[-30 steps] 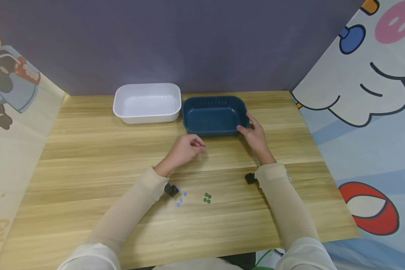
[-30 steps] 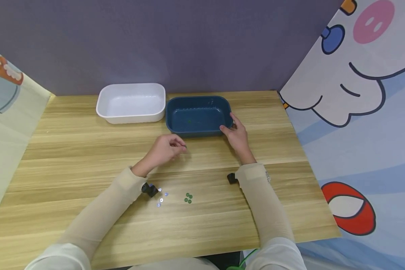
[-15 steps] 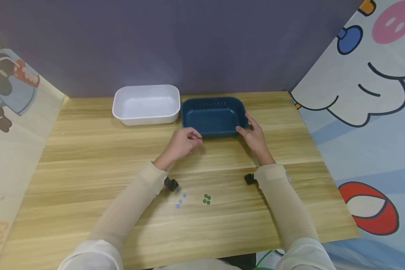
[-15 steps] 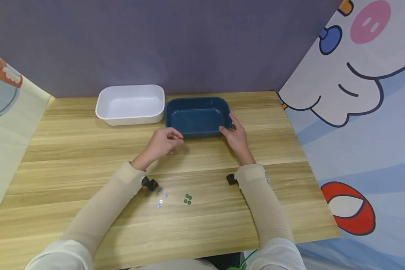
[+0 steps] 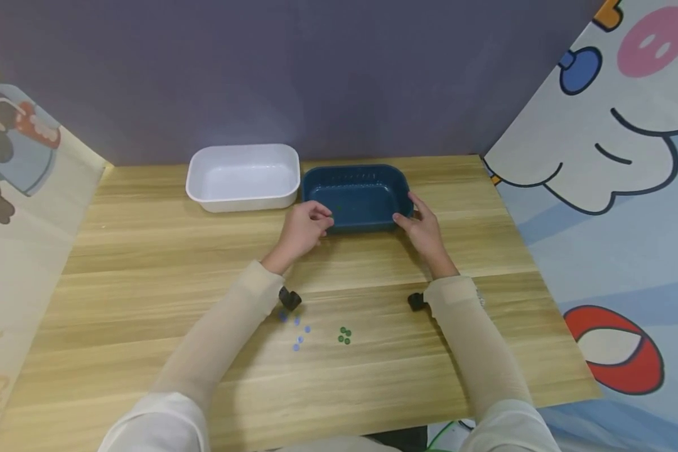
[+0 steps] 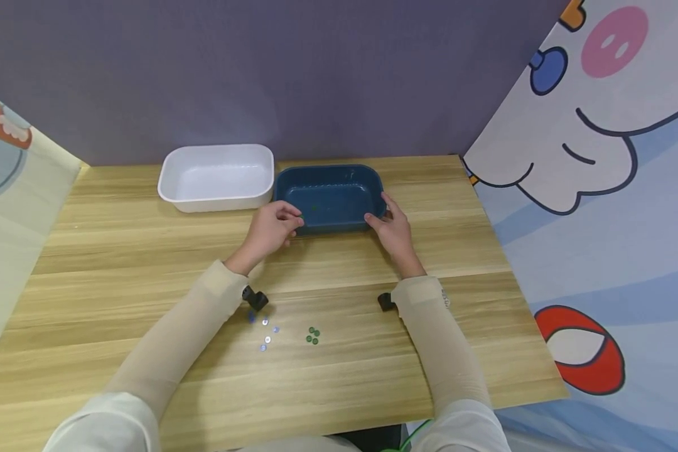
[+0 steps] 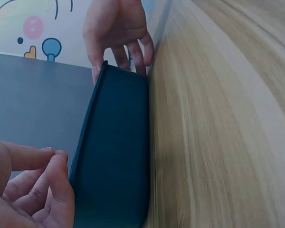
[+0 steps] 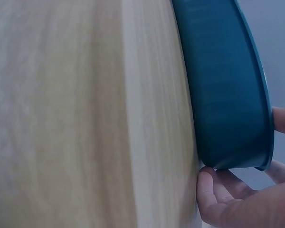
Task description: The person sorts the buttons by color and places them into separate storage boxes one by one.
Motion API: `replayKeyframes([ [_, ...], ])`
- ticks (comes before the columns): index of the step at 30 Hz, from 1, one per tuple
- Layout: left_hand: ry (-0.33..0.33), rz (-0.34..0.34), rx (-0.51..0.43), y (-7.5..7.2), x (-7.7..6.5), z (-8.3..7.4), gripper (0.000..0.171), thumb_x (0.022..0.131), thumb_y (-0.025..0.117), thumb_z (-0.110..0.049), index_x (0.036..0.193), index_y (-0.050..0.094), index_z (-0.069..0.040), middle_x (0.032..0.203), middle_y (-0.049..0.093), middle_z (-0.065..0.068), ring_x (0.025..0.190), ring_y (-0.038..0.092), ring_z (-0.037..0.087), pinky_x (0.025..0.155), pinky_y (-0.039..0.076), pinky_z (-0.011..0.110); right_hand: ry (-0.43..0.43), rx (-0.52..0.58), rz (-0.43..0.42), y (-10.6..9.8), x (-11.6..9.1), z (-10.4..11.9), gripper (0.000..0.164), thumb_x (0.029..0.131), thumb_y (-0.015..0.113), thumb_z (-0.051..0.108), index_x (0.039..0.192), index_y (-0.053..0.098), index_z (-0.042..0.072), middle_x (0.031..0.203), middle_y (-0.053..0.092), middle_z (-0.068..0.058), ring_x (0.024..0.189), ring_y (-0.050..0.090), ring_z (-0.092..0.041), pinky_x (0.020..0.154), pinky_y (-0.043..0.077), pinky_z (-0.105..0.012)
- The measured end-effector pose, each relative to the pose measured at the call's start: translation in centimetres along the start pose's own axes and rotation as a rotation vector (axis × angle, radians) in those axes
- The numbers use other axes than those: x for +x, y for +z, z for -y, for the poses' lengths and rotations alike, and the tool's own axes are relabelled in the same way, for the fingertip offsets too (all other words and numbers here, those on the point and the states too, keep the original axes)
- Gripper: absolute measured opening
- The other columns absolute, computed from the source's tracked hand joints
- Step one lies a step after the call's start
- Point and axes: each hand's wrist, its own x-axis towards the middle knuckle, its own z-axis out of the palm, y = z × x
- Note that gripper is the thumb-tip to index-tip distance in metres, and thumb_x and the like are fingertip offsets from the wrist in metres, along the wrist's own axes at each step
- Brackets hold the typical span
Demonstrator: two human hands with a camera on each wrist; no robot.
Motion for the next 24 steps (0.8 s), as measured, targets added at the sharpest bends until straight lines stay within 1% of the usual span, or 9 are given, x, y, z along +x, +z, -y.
replayKeyframes([
  [2, 0.002, -0.017, 0.006, 0.1, 0.2, 0.1, 0.008, 0.095, 0.07, -0.005, 0.101, 0.069, 0.0, 0.095, 0.073, 0.021, 0.072, 0.067, 0.031, 0.048, 0.054, 0.026, -0.01, -0.008, -0.009, 0.0, 0.1, -0.3, 0.076, 0.097, 0.07, 0.026, 0.16, 0.03, 0.027, 0.161, 0.028, -0.017, 0.125, 0.055, -0.031, 0.092, 0.052, -0.039],
  [5, 0.009, -0.04, 0.007, 0.1, 0.5, 0.2, 0.007, 0.095, 0.07, -0.007, 0.099, 0.069, -0.002, 0.091, 0.073, 0.018, 0.066, 0.066, 0.024, 0.049, 0.055, 0.027, -0.03, -0.014, -0.016, 0.0, 0.1, -0.5, 0.076, 0.096, 0.071, 0.027, 0.16, 0.031, 0.026, 0.159, 0.03, -0.018, 0.122, 0.057, -0.03, 0.087, 0.053, -0.034],
  [9, 0.016, -0.063, -0.001, 0.1, 0.8, 0.3, 0.006, 0.096, 0.07, -0.008, 0.098, 0.069, -0.003, 0.087, 0.072, 0.017, 0.062, 0.066, 0.023, 0.047, 0.054, 0.027, -0.043, -0.023, -0.019, 0.0, 0.0, -0.5, 0.076, 0.096, 0.071, 0.027, 0.16, 0.031, 0.024, 0.156, 0.033, -0.02, 0.116, 0.058, -0.027, 0.082, 0.052, -0.029],
  [12, 0.008, -0.055, -0.017, 0.0, 1.0, 0.2, 0.007, 0.096, 0.069, -0.008, 0.1, 0.069, -0.002, 0.09, 0.072, 0.02, 0.059, 0.066, 0.022, 0.046, 0.053, 0.026, -0.041, -0.027, -0.021, 0.1, 0.0, -0.6, 0.075, 0.096, 0.07, 0.026, 0.16, 0.031, 0.024, 0.155, 0.035, -0.02, 0.113, 0.059, -0.025, 0.079, 0.052, -0.026],
  [15, -0.01, -0.041, -0.036, 0.0, 1.1, 0.2, 0.012, 0.097, 0.067, -0.007, 0.105, 0.068, 0.002, 0.096, 0.072, 0.023, 0.056, 0.066, 0.019, 0.046, 0.053, 0.025, -0.037, -0.026, -0.021, 0.1, 0.1, -0.7, 0.074, 0.097, 0.07, 0.026, 0.16, 0.031, 0.025, 0.156, 0.034, -0.018, 0.114, 0.058, -0.025, 0.08, 0.052, -0.027],
  [18, -0.023, -0.035, -0.047, 0.0, 1.2, 0.1, 0.015, 0.097, 0.067, -0.006, 0.108, 0.067, 0.005, 0.099, 0.071, 0.024, 0.055, 0.065, 0.018, 0.045, 0.053, 0.025, -0.037, -0.025, -0.015, 0.0, 0.1, -0.8, 0.074, 0.097, 0.07, 0.027, 0.16, 0.031, 0.027, 0.158, 0.032, -0.017, 0.119, 0.058, -0.029, 0.085, 0.053, -0.032],
  [21, -0.022, -0.036, -0.047, 0.0, 1.2, -0.1, 0.013, 0.097, 0.067, -0.006, 0.106, 0.067, 0.004, 0.099, 0.071, 0.022, 0.055, 0.065, 0.018, 0.045, 0.053, 0.025, -0.04, -0.02, -0.01, 0.0, 0.1, -0.8, 0.075, 0.097, 0.07, 0.027, 0.16, 0.03, 0.027, 0.158, 0.032, -0.019, 0.123, 0.056, -0.031, 0.088, 0.053, -0.036],
  [24, -0.022, -0.035, -0.037, -0.1, 1.2, -0.1, 0.012, 0.097, 0.067, -0.006, 0.106, 0.067, 0.002, 0.098, 0.071, 0.021, 0.055, 0.065, 0.018, 0.046, 0.053, 0.025, -0.041, -0.016, -0.012, 0.0, 0.1, -0.8, 0.075, 0.097, 0.07, 0.026, 0.16, 0.03, 0.026, 0.156, 0.033, -0.02, 0.124, 0.056, -0.031, 0.087, 0.053, -0.033],
])
